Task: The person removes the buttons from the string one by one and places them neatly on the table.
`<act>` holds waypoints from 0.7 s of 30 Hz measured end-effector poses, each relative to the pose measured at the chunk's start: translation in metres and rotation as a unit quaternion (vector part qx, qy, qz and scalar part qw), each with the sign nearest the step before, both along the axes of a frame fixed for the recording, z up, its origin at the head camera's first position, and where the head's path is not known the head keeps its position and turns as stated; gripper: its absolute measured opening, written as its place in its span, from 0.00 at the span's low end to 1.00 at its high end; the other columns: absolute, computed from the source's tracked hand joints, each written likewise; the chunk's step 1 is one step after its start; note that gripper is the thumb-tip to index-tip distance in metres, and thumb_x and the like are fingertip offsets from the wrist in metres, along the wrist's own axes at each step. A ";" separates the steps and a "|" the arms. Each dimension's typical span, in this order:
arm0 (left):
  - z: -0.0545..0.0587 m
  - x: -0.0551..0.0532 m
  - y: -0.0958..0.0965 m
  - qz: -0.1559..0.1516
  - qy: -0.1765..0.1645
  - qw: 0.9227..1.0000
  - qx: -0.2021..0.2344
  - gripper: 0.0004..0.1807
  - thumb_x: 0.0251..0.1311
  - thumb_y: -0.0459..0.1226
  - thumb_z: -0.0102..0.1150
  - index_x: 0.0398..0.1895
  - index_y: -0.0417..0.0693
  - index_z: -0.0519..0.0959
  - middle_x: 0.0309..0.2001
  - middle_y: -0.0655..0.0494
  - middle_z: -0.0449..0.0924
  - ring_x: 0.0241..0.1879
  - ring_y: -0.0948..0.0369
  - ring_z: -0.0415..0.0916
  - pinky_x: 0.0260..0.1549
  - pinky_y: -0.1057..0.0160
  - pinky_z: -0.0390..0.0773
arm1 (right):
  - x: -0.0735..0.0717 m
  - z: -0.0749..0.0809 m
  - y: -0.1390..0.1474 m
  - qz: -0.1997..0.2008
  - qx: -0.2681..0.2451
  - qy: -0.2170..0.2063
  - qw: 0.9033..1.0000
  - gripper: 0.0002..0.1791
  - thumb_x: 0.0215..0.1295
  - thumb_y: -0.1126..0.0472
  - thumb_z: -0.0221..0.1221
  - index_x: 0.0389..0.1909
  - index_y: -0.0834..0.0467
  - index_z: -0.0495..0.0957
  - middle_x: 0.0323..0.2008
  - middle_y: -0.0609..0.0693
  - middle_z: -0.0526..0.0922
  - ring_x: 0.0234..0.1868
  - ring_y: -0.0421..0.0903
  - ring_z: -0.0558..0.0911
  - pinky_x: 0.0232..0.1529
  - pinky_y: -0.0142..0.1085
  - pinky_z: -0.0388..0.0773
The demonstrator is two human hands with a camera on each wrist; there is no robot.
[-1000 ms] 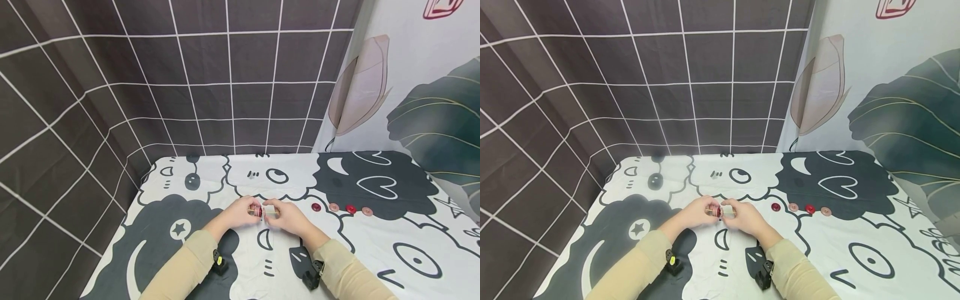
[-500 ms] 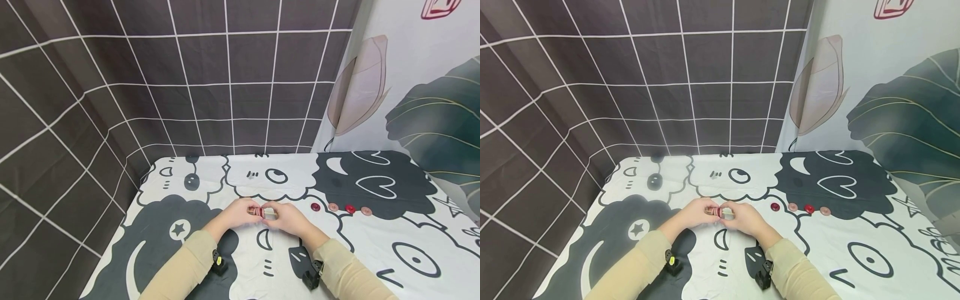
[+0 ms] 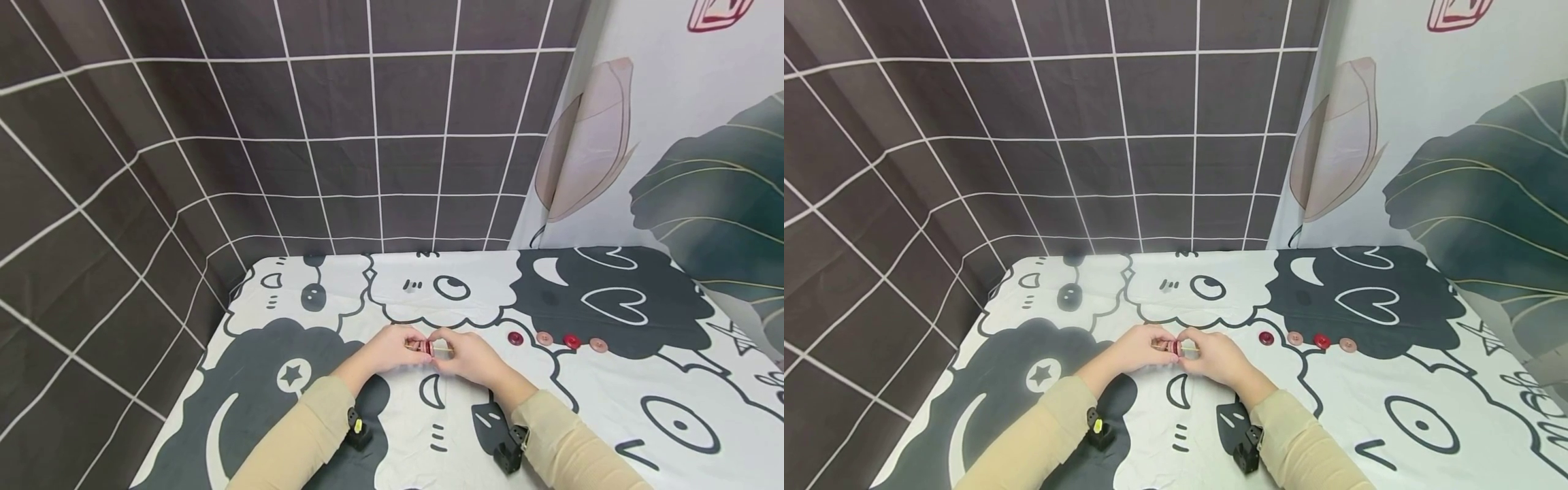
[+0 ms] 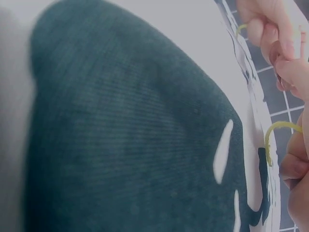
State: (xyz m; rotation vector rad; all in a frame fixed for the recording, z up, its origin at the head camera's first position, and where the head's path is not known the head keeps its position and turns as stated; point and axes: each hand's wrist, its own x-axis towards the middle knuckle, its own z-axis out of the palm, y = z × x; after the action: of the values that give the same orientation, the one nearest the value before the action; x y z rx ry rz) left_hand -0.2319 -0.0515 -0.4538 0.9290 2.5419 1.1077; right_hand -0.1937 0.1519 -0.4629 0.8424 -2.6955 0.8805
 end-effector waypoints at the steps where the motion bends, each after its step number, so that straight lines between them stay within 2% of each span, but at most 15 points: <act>1: 0.000 0.000 0.000 -0.001 0.000 1.000 0.000 0.12 0.50 0.46 0.69 0.35 0.52 0.83 0.21 0.67 0.67 0.21 0.69 0.64 0.24 0.70 0.65 | 0.000 0.000 0.000 0.001 -0.002 -0.001 1.000 0.17 0.50 0.56 0.66 0.43 0.49 0.77 0.13 0.35 0.59 0.15 0.32 0.58 0.17 0.29 0.58; 11: -0.002 -0.002 0.000 -0.001 -0.006 1.000 -0.010 0.11 0.50 0.48 0.68 0.33 0.55 0.83 0.24 0.68 0.74 0.24 0.69 0.68 0.27 0.69 0.69 | 0.000 0.001 0.005 0.009 -0.008 -0.008 1.000 0.17 0.52 0.52 0.66 0.44 0.48 0.77 0.13 0.34 0.59 0.16 0.32 0.59 0.18 0.28 0.59; 21: -0.002 -0.002 0.001 0.010 -0.011 1.000 -0.021 0.10 0.50 0.47 0.68 0.33 0.54 0.82 0.22 0.67 0.73 0.22 0.68 0.69 0.25 0.68 0.69 | 0.000 0.000 0.014 0.001 -0.018 -0.026 0.999 0.18 0.54 0.54 0.66 0.46 0.52 0.78 0.15 0.35 0.63 0.16 0.31 0.62 0.18 0.29 0.62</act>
State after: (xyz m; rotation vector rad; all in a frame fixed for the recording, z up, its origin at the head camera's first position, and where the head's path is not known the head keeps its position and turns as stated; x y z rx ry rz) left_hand -0.2338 -0.0507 -0.4554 0.8764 2.5519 1.0590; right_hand -0.1941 0.1656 -0.4628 0.8250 -2.7146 0.9620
